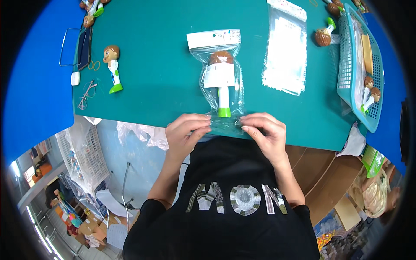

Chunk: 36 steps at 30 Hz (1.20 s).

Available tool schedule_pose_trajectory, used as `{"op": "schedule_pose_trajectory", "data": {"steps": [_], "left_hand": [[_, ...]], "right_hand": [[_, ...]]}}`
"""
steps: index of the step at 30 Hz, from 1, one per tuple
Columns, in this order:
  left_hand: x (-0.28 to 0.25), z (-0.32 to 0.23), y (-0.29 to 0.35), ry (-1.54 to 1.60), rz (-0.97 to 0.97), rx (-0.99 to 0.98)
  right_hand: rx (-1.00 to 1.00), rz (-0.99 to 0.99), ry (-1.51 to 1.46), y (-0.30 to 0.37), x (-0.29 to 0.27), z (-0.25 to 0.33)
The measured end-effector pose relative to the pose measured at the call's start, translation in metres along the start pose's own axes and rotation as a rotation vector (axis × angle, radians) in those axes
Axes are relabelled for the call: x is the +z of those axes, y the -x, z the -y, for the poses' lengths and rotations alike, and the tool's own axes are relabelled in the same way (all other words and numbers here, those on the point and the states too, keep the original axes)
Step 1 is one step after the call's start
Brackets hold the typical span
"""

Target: Packaging small toy figures into plastic bags and attaching labels.

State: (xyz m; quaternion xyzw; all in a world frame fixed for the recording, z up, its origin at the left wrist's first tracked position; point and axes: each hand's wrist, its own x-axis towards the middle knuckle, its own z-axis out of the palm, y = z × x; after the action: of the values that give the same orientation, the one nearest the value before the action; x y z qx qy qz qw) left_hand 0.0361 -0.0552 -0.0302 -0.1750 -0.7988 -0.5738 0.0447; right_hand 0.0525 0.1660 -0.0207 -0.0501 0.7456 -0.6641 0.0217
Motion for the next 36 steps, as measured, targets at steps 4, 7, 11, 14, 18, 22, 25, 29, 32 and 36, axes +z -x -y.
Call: {"op": "schedule_pose_trajectory", "data": {"steps": [4, 7, 11, 14, 18, 22, 25, 29, 32, 36], "left_hand": [[-0.003, 0.006, 0.015, -0.042, 0.075, 0.116], [-0.005, 0.007, 0.023, -0.077, 0.142, 0.175], [-0.008, 0.005, 0.017, -0.192, 0.155, 0.266], [-0.008, 0.007, 0.014, -0.173, 0.180, 0.301], [0.000, 0.004, 0.012, 0.016, 0.199, 0.237], [0.007, 0.007, 0.003, -0.007, 0.167, 0.323], [0.010, 0.008, 0.003, 0.002, 0.090, 0.307], [0.015, 0.006, 0.022, 0.023, 0.004, 0.134], [0.017, 0.003, 0.033, 0.065, -0.037, 0.021], [0.023, 0.000, 0.039, 0.262, -0.111, -0.114]], "right_hand": [[-0.053, 0.032, 0.136, 0.010, -0.006, 0.000], [-0.090, 0.100, 0.159, 0.012, -0.011, 0.000], [-0.072, 0.097, 0.124, 0.013, -0.013, -0.002], [-0.068, 0.076, 0.061, 0.017, -0.014, -0.007], [-0.061, 0.009, -0.047, 0.021, -0.011, -0.009], [-0.049, -0.058, -0.077, 0.021, -0.008, -0.009], [0.043, -0.136, -0.133, 0.024, -0.002, -0.007], [0.154, -0.185, -0.112, 0.029, 0.003, -0.004], [0.274, -0.231, -0.162, 0.034, 0.008, -0.003], [0.292, -0.228, -0.138, 0.035, 0.009, -0.002]]}}
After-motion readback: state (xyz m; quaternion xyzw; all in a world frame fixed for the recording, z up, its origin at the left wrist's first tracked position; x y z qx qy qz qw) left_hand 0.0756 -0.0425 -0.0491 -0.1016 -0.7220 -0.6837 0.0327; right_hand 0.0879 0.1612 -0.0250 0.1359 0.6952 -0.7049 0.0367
